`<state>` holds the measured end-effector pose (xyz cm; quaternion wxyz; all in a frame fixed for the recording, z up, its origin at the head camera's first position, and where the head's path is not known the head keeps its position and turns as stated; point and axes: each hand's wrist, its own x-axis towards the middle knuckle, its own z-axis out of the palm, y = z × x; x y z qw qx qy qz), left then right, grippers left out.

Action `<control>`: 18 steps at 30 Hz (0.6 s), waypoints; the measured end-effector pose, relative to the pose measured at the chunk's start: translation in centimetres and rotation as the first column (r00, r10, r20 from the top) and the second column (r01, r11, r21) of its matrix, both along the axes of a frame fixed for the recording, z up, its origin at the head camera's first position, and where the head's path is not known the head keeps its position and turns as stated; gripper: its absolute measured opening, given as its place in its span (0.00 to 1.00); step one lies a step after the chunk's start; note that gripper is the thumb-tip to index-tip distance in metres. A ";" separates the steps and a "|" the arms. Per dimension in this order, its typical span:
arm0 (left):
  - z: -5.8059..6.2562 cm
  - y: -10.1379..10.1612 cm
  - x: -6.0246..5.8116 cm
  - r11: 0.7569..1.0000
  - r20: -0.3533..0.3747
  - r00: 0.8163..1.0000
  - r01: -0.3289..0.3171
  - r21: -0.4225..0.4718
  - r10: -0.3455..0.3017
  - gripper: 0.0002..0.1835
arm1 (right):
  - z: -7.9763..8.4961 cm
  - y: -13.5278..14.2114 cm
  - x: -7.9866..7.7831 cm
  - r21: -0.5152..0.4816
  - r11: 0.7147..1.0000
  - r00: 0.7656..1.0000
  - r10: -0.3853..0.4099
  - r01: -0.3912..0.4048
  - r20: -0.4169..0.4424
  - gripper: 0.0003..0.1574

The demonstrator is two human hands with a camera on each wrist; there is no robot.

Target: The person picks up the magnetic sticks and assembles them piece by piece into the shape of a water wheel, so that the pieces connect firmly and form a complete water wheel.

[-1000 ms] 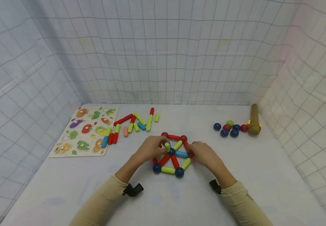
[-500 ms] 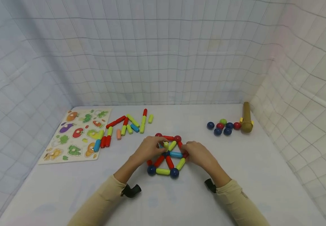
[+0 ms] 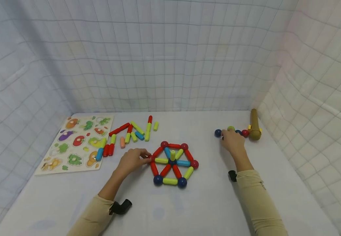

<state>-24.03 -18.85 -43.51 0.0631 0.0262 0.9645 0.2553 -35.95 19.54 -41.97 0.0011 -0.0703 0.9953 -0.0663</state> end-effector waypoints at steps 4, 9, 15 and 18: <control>0.3 0.2 0.2 1.000 0.006 1.000 0.002 -0.003 -0.002 0.16 | -0.5 0.2 -0.5 0.005 1.000 0.998 0.025 -0.026 0.058 0.18; 0.6 0.4 0.2 1.000 0.014 1.000 0.015 -0.019 -0.015 0.16 | 0.4 -2.1 1.6 -0.063 0.990 0.992 0.127 -0.127 0.003 0.23; 0.6 0.2 0.2 1.000 0.026 1.000 -0.001 -0.024 0.002 0.16 | 2.0 -9.0 6.4 -0.322 0.853 0.911 0.377 -0.412 -0.166 0.26; 0.3 0.1 0.2 1.000 0.031 1.000 -0.003 -0.014 0.004 0.16 | 2.1 -11.2 8.0 -0.353 0.783 0.858 0.458 -0.513 -0.232 0.25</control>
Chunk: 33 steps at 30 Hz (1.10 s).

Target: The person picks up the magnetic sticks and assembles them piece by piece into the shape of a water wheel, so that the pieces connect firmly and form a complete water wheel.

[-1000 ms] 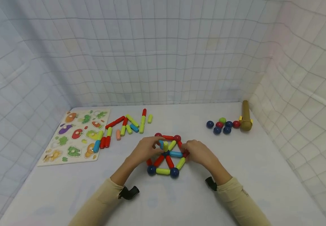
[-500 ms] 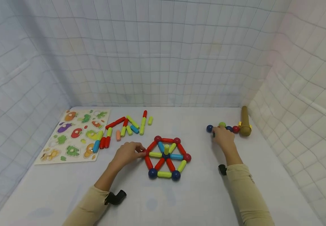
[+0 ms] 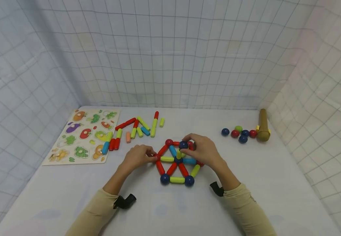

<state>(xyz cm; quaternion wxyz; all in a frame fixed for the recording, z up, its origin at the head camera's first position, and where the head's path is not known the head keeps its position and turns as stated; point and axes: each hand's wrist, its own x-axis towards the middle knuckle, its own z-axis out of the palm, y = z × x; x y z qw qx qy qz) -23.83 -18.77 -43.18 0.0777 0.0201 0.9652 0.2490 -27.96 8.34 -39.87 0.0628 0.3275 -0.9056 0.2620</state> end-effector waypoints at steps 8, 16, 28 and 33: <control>-0.3 0.0 0.3 1.000 0.008 1.000 -0.002 0.001 0.002 0.16 | -0.4 -1.2 1.0 0.000 1.000 0.999 0.029 -0.029 -0.027 0.27; 0.0 0.3 0.4 1.000 0.008 1.000 -0.016 -0.008 0.016 0.15 | -0.2 1.8 0.1 0.299 0.952 0.958 -0.145 0.066 0.249 0.25; 2.2 0.5 -2.3 0.994 -0.030 0.999 -0.021 -0.109 0.017 0.10 | -2.4 3.0 -3.0 0.366 0.925 0.955 -0.196 0.104 0.223 0.14; 2.4 1.6 -8.3 0.981 -0.178 0.983 -0.082 -0.176 0.050 0.12 | -2.5 2.5 -3.0 0.343 0.927 0.955 -0.225 0.149 0.193 0.12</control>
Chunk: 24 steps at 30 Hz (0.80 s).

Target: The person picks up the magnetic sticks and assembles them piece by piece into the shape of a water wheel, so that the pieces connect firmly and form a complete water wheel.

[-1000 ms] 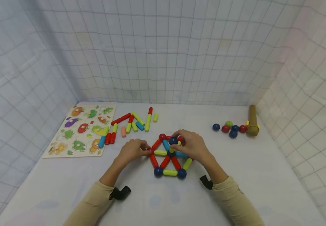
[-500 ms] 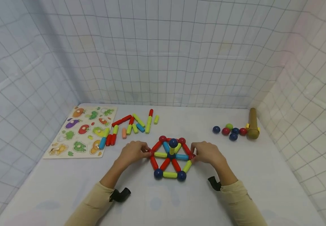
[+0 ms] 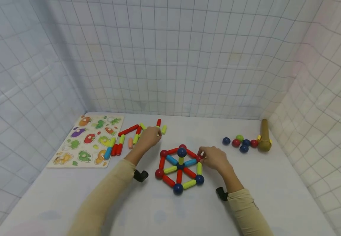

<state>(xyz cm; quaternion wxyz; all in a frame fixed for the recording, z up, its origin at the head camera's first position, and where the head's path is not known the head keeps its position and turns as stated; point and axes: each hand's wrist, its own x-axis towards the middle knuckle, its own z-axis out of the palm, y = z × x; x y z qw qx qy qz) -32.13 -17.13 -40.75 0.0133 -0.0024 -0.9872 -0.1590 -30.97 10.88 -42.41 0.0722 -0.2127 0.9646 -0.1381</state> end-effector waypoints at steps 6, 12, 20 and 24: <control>-2.2 1.7 -5.6 0.990 -0.043 0.998 0.050 -0.130 -0.056 0.20 | -0.5 0.1 -0.1 -0.005 1.000 0.999 0.000 0.000 -0.035 0.12; -3.8 2.0 -5.5 0.949 -0.050 0.998 0.025 -0.313 -0.043 0.17 | -0.8 -0.4 -0.1 -0.018 1.000 0.999 0.010 -0.011 -0.039 0.11; -2.7 0.9 -2.5 0.990 -0.098 0.995 0.048 0.131 -0.035 0.18 | -0.6 -0.3 -0.3 -0.017 1.000 0.999 -0.002 0.001 -0.039 0.11; -1.5 0.2 0.0 0.830 -0.064 0.994 0.105 0.547 -0.083 0.21 | -0.7 0.0 -0.3 -0.017 1.000 0.999 -0.005 0.005 -0.033 0.11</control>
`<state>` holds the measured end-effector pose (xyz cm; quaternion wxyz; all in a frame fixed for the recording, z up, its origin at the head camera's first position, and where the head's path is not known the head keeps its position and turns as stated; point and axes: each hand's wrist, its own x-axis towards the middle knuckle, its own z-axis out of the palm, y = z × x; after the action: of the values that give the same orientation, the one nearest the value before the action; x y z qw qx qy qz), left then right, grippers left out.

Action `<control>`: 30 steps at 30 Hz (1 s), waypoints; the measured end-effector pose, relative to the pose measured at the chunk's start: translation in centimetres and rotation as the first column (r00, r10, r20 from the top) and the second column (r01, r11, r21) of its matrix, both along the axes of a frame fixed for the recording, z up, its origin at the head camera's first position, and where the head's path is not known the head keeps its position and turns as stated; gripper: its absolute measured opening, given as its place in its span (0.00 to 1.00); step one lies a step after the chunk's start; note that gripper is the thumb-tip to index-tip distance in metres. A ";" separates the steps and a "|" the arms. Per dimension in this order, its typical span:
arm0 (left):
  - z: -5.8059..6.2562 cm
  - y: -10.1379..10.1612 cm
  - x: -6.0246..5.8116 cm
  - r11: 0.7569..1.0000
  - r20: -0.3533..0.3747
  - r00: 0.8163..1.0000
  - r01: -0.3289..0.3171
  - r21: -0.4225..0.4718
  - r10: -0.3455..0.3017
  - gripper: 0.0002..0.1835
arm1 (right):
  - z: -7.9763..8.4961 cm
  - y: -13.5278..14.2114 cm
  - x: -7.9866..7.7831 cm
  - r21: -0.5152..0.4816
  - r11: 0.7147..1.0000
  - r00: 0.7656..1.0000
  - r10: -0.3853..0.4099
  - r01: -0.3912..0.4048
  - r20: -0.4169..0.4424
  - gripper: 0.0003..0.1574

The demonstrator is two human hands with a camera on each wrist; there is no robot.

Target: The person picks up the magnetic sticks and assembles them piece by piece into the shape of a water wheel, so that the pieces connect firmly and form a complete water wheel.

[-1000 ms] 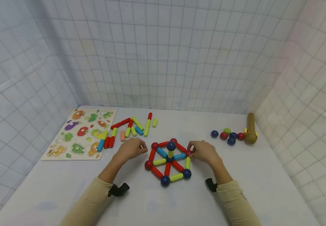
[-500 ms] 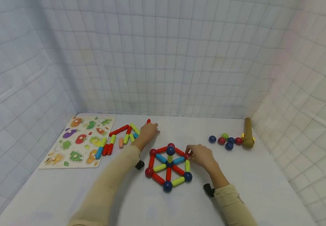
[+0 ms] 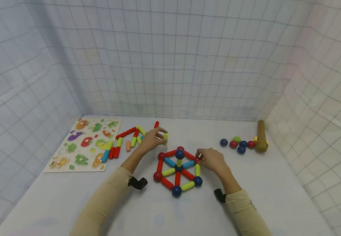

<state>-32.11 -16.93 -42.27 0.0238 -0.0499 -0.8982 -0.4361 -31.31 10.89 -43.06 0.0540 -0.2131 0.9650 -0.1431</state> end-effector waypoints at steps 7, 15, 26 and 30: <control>1.4 0.4 3.5 0.925 0.041 0.996 0.062 0.375 -0.084 0.24 | 0.0 0.3 0.1 -0.015 1.000 1.000 -0.007 0.007 0.009 0.10; 1.7 1.6 4.4 0.905 0.045 0.992 0.087 0.416 -0.116 0.22 | 0.0 0.1 0.1 -0.015 1.000 1.000 -0.001 0.001 0.016 0.11; 1.1 -0.9 1.3 0.998 -0.053 0.998 -0.036 -0.046 0.033 0.18 | 0.2 -0.3 -0.3 0.003 1.000 1.000 0.006 -0.006 0.010 0.11; -0.7 -0.8 -1.7 0.849 -0.118 0.975 -0.222 -0.480 0.188 0.16 | 0.0 -0.2 -0.1 0.006 1.000 1.000 -0.011 0.010 0.014 0.11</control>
<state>-33.78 -17.72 -42.97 0.0866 0.0273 -0.9781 -0.1872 -31.37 10.73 -43.02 0.0607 -0.2068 0.9661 -0.1421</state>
